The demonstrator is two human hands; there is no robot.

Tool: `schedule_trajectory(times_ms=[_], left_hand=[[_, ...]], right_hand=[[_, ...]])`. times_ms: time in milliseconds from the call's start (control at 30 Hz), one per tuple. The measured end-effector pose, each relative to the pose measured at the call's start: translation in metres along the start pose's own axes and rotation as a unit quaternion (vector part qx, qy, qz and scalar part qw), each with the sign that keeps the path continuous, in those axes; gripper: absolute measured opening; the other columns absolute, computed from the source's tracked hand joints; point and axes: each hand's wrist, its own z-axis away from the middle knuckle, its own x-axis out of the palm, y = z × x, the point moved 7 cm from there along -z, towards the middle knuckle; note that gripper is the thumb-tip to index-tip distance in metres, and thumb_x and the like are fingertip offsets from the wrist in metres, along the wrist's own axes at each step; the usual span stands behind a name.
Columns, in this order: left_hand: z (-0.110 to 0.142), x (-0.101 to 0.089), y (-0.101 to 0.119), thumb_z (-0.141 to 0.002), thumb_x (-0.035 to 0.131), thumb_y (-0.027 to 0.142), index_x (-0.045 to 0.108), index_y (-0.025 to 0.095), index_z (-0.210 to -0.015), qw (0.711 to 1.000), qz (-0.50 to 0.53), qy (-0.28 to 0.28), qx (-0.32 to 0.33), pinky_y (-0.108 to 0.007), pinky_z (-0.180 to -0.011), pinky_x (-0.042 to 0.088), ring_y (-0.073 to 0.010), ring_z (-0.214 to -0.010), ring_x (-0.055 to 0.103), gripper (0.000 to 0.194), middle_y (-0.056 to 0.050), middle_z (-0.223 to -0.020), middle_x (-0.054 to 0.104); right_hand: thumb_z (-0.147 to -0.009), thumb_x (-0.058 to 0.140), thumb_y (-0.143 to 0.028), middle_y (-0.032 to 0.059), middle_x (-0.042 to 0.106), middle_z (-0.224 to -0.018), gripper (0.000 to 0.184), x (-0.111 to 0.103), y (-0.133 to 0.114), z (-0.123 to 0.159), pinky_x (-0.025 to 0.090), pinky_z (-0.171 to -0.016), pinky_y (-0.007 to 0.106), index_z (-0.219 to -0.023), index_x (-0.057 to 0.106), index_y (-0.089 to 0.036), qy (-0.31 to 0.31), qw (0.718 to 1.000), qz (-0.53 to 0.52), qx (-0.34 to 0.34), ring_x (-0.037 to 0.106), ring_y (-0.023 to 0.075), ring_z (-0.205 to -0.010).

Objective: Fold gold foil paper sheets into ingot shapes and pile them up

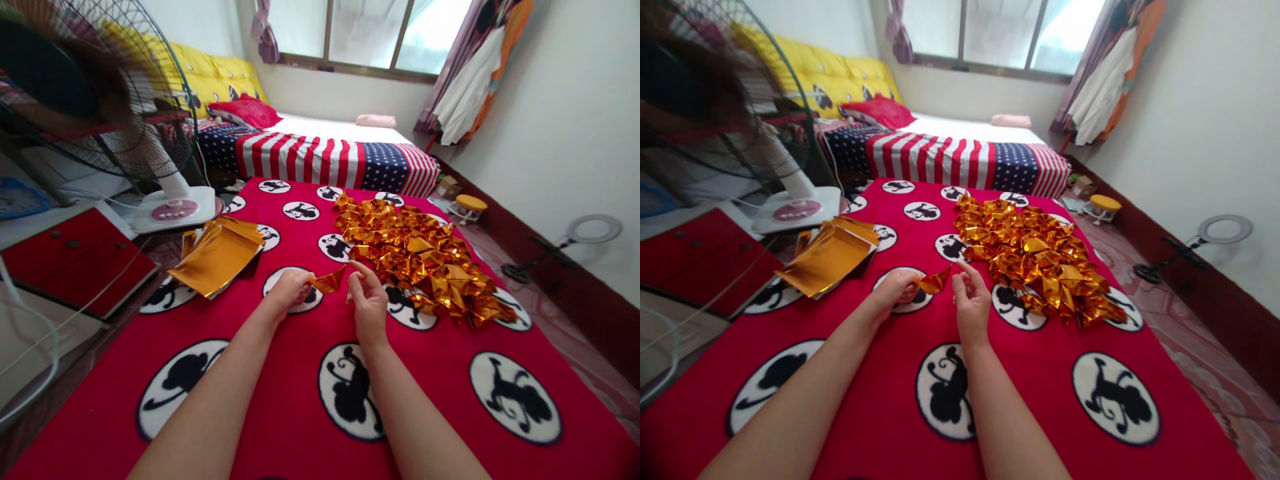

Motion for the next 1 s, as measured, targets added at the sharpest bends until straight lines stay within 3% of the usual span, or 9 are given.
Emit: schedule_trajectory(times_ms=[100,267,367,467,600,767,900,1000], left_hand=[[0.001,0.001,-0.001,-0.072,0.053,0.031,0.034,0.021,-0.047,1.000,-0.006,-0.020,-0.019,-0.024,-0.041,0.007,-0.0047,-0.035,0.016,0.033,0.007,-0.039,0.026],[-0.002,0.002,-0.003,-0.081,0.051,0.046,0.028,0.022,-0.043,0.999,0.005,-0.031,-0.026,-0.025,-0.040,0.006,-0.0043,-0.033,0.014,0.050,0.008,-0.038,0.020],[-0.004,-0.007,0.000,-0.079,0.055,0.058,0.026,0.022,-0.045,0.997,0.049,0.036,0.043,-0.023,-0.040,0.008,-0.0037,-0.035,0.015,0.058,0.008,-0.039,0.019],[0.001,-0.017,0.005,-0.071,0.066,0.058,0.045,0.018,-0.055,0.979,0.080,0.127,0.136,-0.021,-0.041,0.012,-0.0040,-0.040,0.021,0.049,0.009,-0.045,0.029],[0.008,-0.009,0.010,-0.072,0.067,0.059,0.070,0.013,-0.084,0.980,0.060,0.080,0.174,-0.019,-0.044,0.020,-0.0057,-0.047,0.032,0.047,0.005,-0.053,0.044],[0.012,-0.006,0.011,-0.068,0.075,0.055,0.074,0.013,-0.078,0.982,0.064,0.061,0.167,-0.019,-0.054,0.035,-0.0096,-0.062,0.052,0.043,-0.003,-0.072,0.066],[0.011,-0.005,0.010,-0.065,0.078,0.053,0.073,0.013,-0.074,0.981,0.087,0.059,0.163,-0.018,-0.054,0.036,-0.0099,-0.062,0.054,0.041,-0.003,-0.071,0.068],[0.011,-0.008,0.011,-0.064,0.079,0.053,0.071,0.013,-0.072,0.977,0.103,0.078,0.169,-0.016,-0.047,0.029,-0.0059,-0.052,0.046,0.042,0.001,-0.059,0.059]], right_hand=[[-0.086,0.060,-0.040,-0.0025,0.057,-0.074,0.034,0.003,-0.003,0.000,0.036,-0.049,0.022,-0.114,0.068,-0.022,-0.032,0.999,0.023,-0.007,0.043,0.0088,-0.053],[-0.081,0.067,-0.040,-0.0024,0.056,-0.062,0.023,0.002,0.003,-0.003,0.033,-0.049,0.023,-0.081,0.071,-0.017,-0.044,0.999,0.016,0.015,0.043,0.0094,-0.052],[-0.079,0.070,-0.041,-0.0051,0.049,-0.053,0.027,-0.004,0.015,-0.006,0.028,-0.044,0.022,-0.070,0.064,-0.017,-0.012,0.995,-0.076,0.068,0.039,0.0078,-0.046],[-0.076,0.073,-0.041,-0.0062,0.047,-0.052,0.029,-0.006,0.022,-0.007,0.027,-0.043,0.021,-0.065,0.060,-0.018,0.003,0.984,-0.145,0.100,0.038,0.0067,-0.044],[-0.074,0.075,-0.041,-0.0067,0.047,-0.051,0.030,-0.004,0.023,-0.007,0.027,-0.041,0.020,-0.064,0.059,-0.018,-0.005,0.979,-0.166,0.120,0.038,0.0055,-0.042],[-0.074,0.076,-0.041,-0.0068,0.047,-0.050,0.030,-0.002,0.022,-0.005,0.027,-0.039,0.019,-0.064,0.059,-0.017,-0.009,0.975,-0.180,0.133,0.039,0.0048,-0.041],[-0.073,0.077,-0.040,-0.0065,0.049,-0.050,0.029,0.002,0.022,-0.004,0.026,-0.037,0.018,-0.065,0.061,-0.017,-0.035,0.969,-0.188,0.159,0.039,0.0041,-0.039],[-0.071,0.078,-0.037,-0.0057,0.053,-0.052,0.023,0.003,0.022,-0.004,0.028,-0.038,0.017,-0.070,0.065,-0.017,-0.039,0.966,-0.194,0.165,0.040,0.0043,-0.039]])
